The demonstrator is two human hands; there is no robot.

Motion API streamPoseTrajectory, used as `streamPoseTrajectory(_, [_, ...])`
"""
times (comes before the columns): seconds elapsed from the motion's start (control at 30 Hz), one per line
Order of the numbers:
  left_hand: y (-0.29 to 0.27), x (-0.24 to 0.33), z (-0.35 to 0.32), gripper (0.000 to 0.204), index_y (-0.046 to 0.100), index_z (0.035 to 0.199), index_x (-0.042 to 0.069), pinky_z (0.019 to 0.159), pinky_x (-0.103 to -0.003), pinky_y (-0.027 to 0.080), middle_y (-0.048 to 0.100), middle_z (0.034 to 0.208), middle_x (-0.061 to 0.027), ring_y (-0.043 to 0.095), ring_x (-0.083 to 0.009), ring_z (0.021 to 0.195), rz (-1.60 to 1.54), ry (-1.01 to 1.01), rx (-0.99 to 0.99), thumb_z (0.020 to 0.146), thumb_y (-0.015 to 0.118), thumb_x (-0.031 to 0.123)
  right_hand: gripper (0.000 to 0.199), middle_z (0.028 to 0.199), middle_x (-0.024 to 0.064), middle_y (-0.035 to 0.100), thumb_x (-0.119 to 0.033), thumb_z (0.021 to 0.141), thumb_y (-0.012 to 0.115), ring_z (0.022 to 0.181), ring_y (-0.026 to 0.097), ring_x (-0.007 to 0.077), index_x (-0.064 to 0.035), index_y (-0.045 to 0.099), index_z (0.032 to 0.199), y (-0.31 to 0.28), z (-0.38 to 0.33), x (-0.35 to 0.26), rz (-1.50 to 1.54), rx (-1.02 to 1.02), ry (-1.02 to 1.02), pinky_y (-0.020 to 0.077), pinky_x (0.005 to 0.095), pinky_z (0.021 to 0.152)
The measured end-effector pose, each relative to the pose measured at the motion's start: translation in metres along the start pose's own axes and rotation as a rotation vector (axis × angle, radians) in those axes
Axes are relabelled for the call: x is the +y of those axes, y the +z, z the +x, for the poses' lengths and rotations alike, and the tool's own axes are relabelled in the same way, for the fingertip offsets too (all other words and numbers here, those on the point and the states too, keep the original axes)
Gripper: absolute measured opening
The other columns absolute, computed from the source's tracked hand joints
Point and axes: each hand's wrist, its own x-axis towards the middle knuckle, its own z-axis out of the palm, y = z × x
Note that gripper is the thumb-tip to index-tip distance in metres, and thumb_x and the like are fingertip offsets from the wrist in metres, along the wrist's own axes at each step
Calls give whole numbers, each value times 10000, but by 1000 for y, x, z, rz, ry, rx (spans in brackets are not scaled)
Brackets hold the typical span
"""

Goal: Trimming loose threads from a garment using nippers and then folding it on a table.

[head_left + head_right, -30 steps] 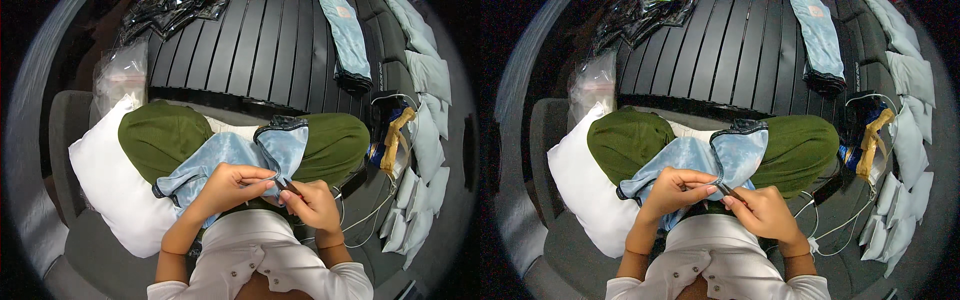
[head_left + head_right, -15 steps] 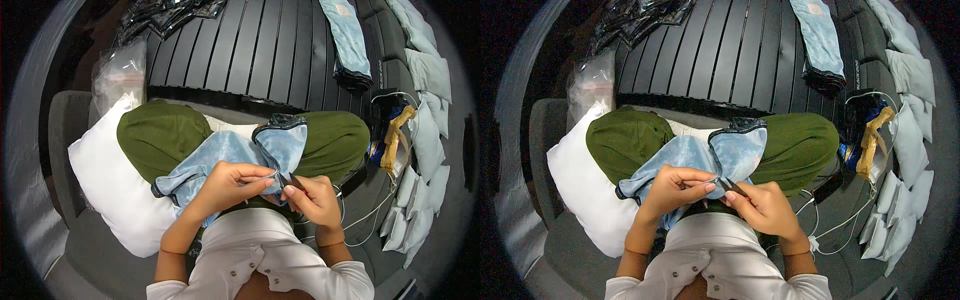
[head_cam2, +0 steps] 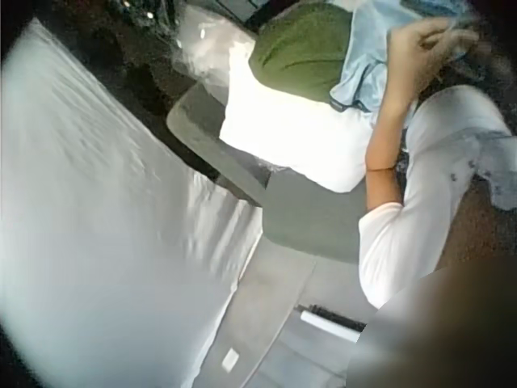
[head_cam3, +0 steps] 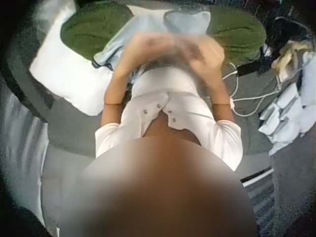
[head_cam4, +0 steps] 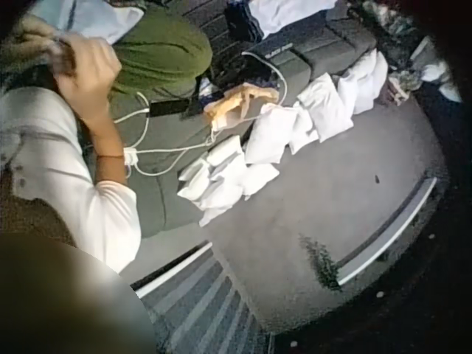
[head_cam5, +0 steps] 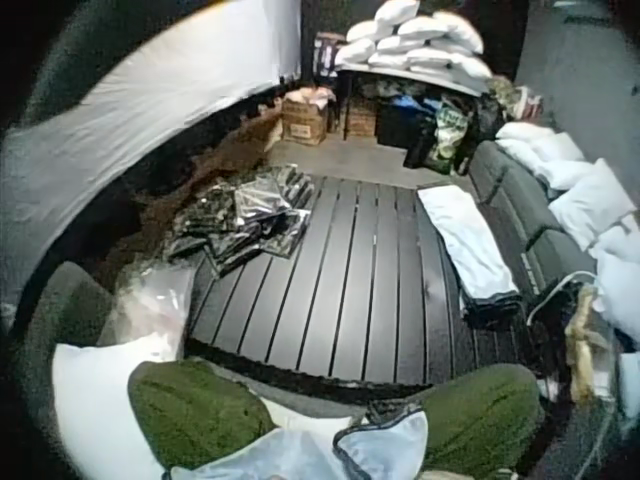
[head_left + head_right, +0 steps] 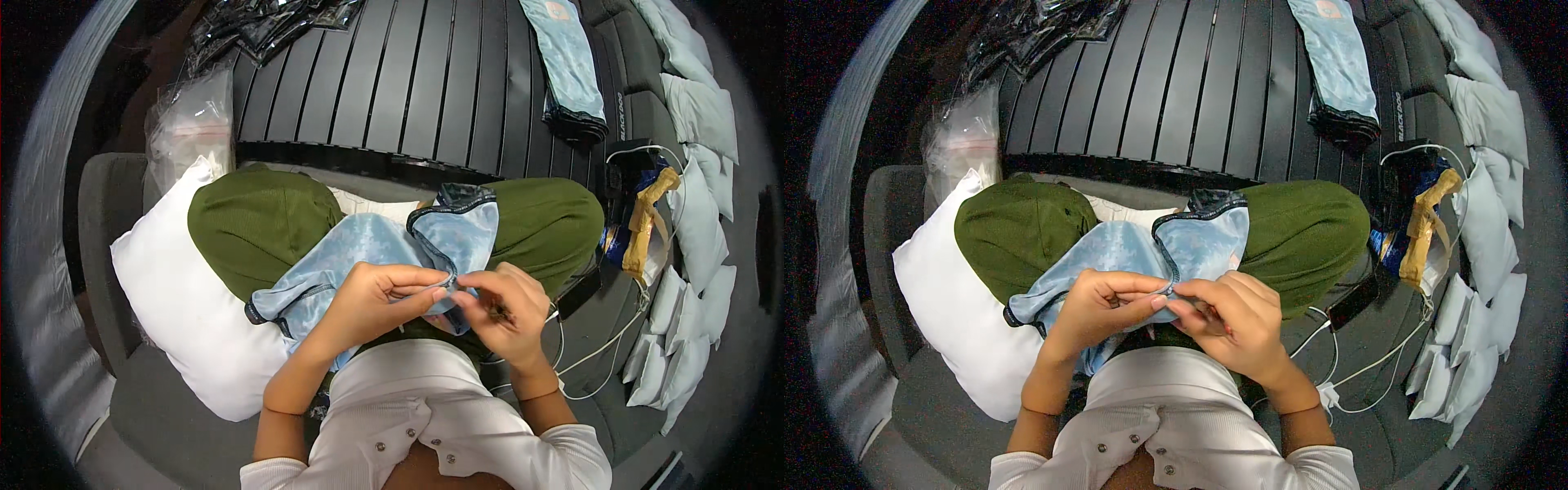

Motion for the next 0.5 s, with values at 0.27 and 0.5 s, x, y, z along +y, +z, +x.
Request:
streamPoseTrajectory(0.27, [4,-1,1,222,586,1020,-6,656,-200,489,639,823,-47,591,-76,724,-4,119,2,816,557,77,126,556,39,487,6,680,649,455,421,118,-10,588,789,8,1,9,-72,-1,-81,317,229,422])
streamPoseTrajectory(0.5, [4,-7,1,214,602,988,-6,636,-204,486,642,801,-53,593,-75,726,34,105,49,794,590,84,83,663,-7,518,-51,782,588,535,423,33,21,551,802,12,-9,8,297,-8,391,323,175,457])
